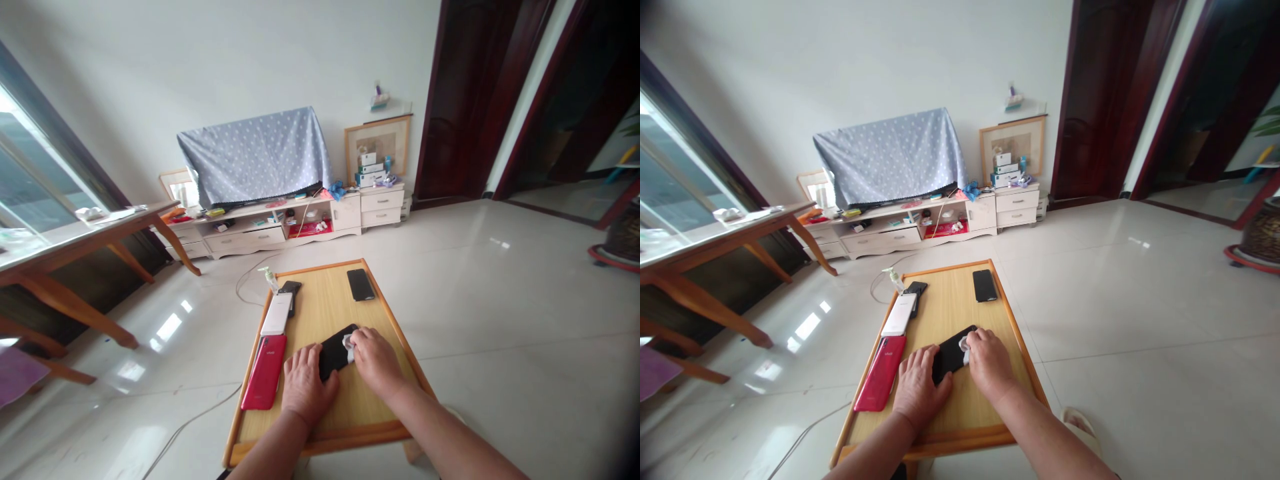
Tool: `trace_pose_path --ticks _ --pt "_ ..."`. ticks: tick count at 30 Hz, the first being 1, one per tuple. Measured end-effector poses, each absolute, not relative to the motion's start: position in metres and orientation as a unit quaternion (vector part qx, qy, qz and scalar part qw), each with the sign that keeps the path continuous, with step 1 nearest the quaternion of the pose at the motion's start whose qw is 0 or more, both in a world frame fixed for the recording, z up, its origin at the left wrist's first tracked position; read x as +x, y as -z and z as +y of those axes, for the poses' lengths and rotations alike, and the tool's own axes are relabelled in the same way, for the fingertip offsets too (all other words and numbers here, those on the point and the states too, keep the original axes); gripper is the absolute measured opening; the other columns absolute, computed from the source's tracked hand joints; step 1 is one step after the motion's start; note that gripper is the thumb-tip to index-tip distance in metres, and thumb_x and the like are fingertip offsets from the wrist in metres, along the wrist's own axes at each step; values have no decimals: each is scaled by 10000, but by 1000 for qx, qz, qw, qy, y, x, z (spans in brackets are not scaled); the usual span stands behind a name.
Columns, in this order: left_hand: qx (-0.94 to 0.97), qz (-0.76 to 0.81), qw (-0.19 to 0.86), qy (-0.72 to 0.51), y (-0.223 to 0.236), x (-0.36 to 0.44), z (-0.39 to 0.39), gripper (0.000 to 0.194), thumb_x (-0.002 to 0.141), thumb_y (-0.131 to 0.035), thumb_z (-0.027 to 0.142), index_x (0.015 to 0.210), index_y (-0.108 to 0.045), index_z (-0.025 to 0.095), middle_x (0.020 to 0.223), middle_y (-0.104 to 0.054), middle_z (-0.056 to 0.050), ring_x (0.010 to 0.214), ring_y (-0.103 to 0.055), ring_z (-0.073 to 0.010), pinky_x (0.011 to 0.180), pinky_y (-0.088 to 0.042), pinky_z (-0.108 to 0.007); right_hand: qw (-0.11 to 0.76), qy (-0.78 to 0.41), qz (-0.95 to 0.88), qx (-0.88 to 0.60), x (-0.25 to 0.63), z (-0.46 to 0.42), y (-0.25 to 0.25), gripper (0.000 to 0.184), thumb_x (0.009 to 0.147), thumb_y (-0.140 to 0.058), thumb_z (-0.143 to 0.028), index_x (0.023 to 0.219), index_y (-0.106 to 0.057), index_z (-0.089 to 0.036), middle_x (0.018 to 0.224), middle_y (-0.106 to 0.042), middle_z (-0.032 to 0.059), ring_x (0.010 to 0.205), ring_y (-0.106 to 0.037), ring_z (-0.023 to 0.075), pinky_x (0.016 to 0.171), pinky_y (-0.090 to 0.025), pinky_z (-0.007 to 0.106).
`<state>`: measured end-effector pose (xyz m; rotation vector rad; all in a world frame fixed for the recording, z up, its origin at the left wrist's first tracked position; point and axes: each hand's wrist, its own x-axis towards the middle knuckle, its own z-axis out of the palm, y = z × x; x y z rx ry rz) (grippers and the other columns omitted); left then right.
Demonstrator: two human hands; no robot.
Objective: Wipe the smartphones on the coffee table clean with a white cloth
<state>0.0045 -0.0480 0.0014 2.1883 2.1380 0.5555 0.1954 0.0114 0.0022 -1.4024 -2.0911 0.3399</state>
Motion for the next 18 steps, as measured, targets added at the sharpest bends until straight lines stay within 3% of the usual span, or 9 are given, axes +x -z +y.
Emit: trace_pose_path --ticks 8,13,18 --pt "704 687 27 -177 -1 4 -47 463 821 -612 397 1258 -570 249 1351 -576 -77 1253 -489 -287 1059 -336 -457 200 -110 -843 -487 183 -22 -7 340 955 -437 -198 1200 -673 -211 1395 -593 92 1219 -509 279 1031 -363 418" --pt "703 689 32 -174 -4 5 -47 462 823 -613 414 1255 -577 253 1343 -585 -83 1249 -495 -289 1057 -343 -458 164 -107 -849 -491 189 -21 -6 438 1003 -365 -284 1395 -561 -273 1495 -515 63 1488 -213 352 1076 -287 551" --pt "714 679 26 -172 -5 5 -47 458 831 -597 404 1263 -582 255 1341 -588 -82 1244 -505 -289 1053 -346 -461 146 -72 -820 -548 206 -3 -2 478 990 -391 -311 1446 -515 -239 1534 -459 89 1519 -98 372 1151 -49 668"
